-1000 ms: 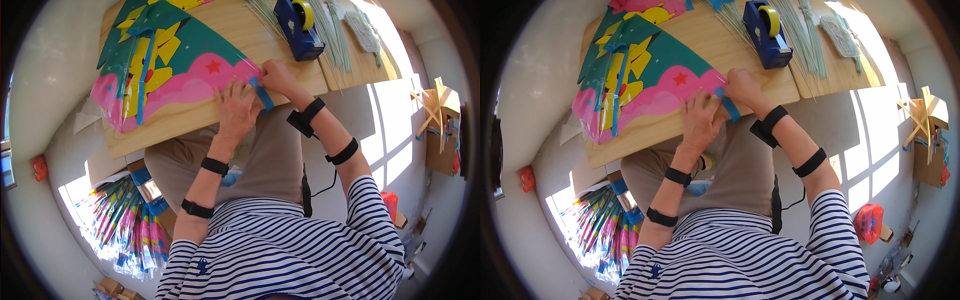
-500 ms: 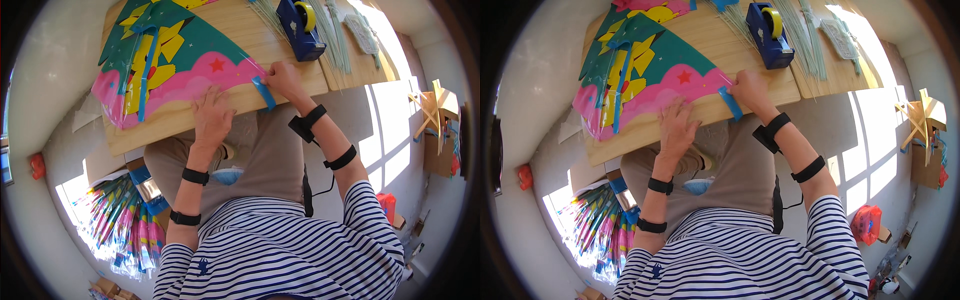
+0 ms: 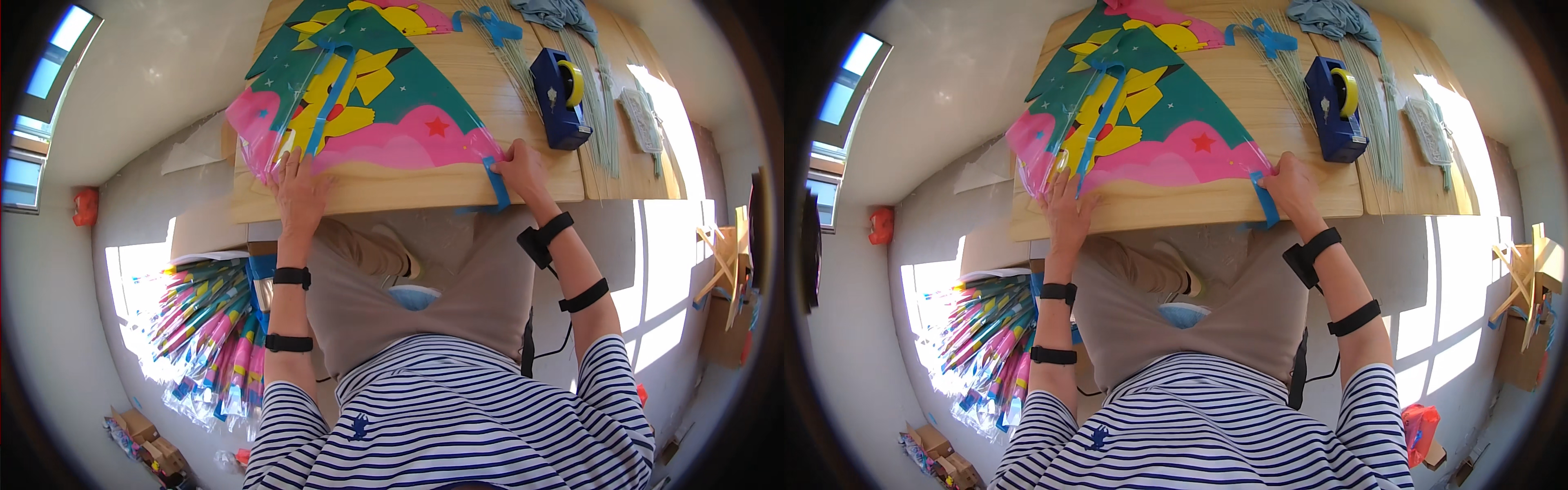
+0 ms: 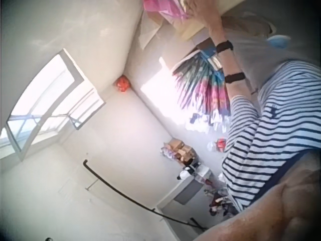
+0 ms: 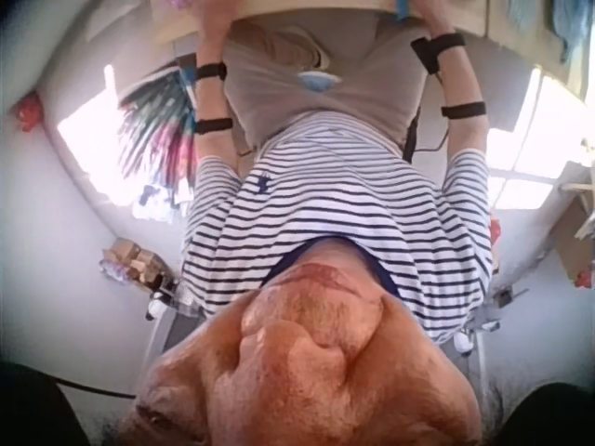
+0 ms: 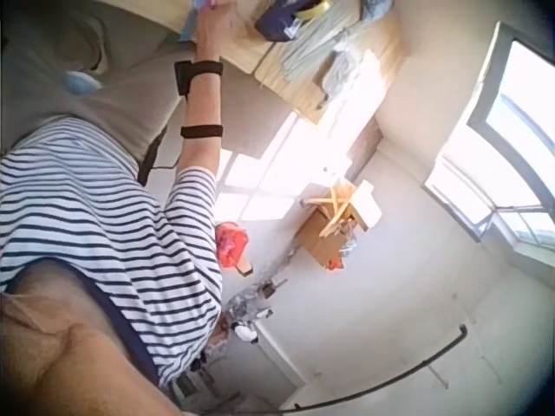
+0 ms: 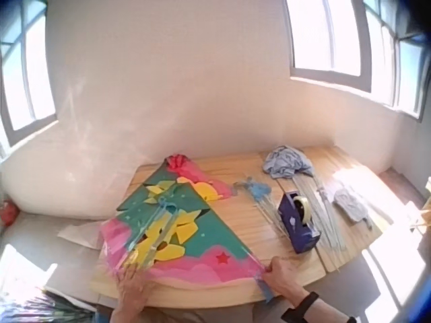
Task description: Assemble a kite by attaching decorative tails using adhesive tape.
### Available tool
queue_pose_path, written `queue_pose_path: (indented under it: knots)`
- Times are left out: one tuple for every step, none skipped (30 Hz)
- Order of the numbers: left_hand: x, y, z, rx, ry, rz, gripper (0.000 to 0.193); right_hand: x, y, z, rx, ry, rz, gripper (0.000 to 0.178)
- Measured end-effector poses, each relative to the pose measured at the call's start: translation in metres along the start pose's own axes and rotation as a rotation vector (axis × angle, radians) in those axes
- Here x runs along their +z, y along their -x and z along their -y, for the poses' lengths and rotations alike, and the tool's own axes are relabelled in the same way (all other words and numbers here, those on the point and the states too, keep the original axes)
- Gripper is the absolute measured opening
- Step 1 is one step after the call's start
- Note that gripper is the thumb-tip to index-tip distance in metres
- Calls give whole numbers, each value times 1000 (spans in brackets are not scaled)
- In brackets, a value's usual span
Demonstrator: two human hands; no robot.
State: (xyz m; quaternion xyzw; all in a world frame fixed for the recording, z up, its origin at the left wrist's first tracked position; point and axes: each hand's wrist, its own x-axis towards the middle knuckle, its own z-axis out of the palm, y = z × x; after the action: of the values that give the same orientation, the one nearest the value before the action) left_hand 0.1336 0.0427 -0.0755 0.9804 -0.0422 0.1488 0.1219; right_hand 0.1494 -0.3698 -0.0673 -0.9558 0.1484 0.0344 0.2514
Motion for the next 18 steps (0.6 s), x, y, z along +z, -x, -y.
queue_pose_path:
  knots:
    - [-3,-2,12,-33,-35,18,58,1,-3,-1,13,-11,35,33]
    - [-5,-5,24,-66,-70,36,61,1,-7,-1,16,-4,63,30]
    - [-8,-6,32,-99,-102,56,63,0,-9,1,19,6,92,28]
    - [-9,-5,39,-115,-102,86,64,0,-11,3,23,16,120,25]
    - [-10,-4,46,-131,-102,116,64,0,-13,6,-1,63,42,22]
    - [-13,-3,48,-143,-97,150,65,2,-12,8,-20,111,-37,19]
    - [-13,0,47,-137,-95,160,66,3,-12,9,-37,159,-116,17]
    - [-11,6,42,-129,-93,169,66,0,-18,9,-75,200,-169,16]
    - [-12,11,31,-122,-87,181,67,-8,-27,9,-110,245,-223,15]
    - [-14,15,21,-125,-88,188,67,-17,-35,17,-146,286,-269,14]
    - [-16,19,9,-126,-88,195,67,-28,-45,26,-122,330,-280,15]
    - [-18,23,-3,-132,-92,202,67,-45,-53,44,-102,370,-289,16]
    - [-19,27,-16,-89,-82,203,69,-60,-61,57,-125,390,-333,16]
    - [-14,31,-32,-44,-64,205,71,-74,-70,67,-145,418,-379,16]
    - [-10,34,-47,2,-50,206,73,-83,-81,75,-177,448,-445,17]
    - [-4,37,-62,44,-5,192,73,-91,-90,82,-211,483,-514,18]
    - [2,39,-79,86,39,177,74,-95,-94,88,-248,507,-585,19]
    - [7,39,-98,115,84,200,74,-95,-98,94,-281,532,-653,20]
